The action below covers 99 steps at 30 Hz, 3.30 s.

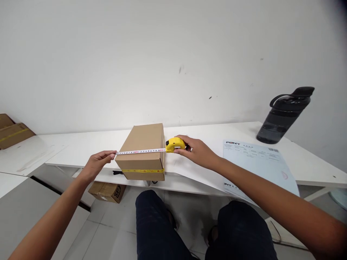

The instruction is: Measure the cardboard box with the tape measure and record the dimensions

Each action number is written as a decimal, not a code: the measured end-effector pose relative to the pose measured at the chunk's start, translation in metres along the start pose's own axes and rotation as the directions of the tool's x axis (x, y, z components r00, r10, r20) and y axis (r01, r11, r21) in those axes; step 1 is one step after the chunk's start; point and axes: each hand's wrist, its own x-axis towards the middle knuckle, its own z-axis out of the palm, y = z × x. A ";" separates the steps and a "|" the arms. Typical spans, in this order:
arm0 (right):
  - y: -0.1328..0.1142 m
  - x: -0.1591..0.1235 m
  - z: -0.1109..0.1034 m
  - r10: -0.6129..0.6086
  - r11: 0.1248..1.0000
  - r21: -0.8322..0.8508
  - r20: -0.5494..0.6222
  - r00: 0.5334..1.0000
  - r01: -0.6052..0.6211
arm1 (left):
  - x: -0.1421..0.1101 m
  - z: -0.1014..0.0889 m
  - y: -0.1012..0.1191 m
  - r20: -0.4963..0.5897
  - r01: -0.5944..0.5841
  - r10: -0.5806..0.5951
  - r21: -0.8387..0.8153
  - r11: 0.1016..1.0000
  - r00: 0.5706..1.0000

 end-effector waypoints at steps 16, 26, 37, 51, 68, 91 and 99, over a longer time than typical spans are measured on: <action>-0.013 0.010 0.004 0.041 0.999 -0.036 0.053 0.998 -0.039 | -0.013 0.003 -0.001 0.105 -0.453 0.466 0.496 0.741 0.878; -0.015 0.012 0.004 0.016 0.989 -0.151 0.062 0.998 -0.006 | -0.022 0.000 -0.002 0.110 -0.547 0.627 0.617 0.566 0.771; -0.051 -0.014 -0.013 -0.141 0.964 0.257 0.253 0.957 0.074 | -0.109 0.038 0.079 0.432 -0.558 0.902 0.750 -0.354 0.008; -0.070 -0.041 0.055 0.151 0.543 0.771 0.301 0.942 -0.334 | -0.145 0.109 0.068 0.001 -0.619 0.934 0.749 0.236 0.357; 0.081 0.242 0.047 0.261 0.846 0.509 -0.135 0.956 -0.160 | -0.081 0.101 0.046 -0.010 -0.576 0.984 0.810 0.112 0.178; 0.086 0.259 0.078 0.269 0.792 0.554 0.061 0.961 -0.257 | -0.042 0.105 0.040 0.061 -0.713 0.874 0.606 0.351 0.482; 0.060 0.248 0.062 0.243 0.849 0.510 -0.148 0.959 -0.137 | -0.035 0.095 0.034 0.054 -0.758 0.957 0.623 0.192 0.286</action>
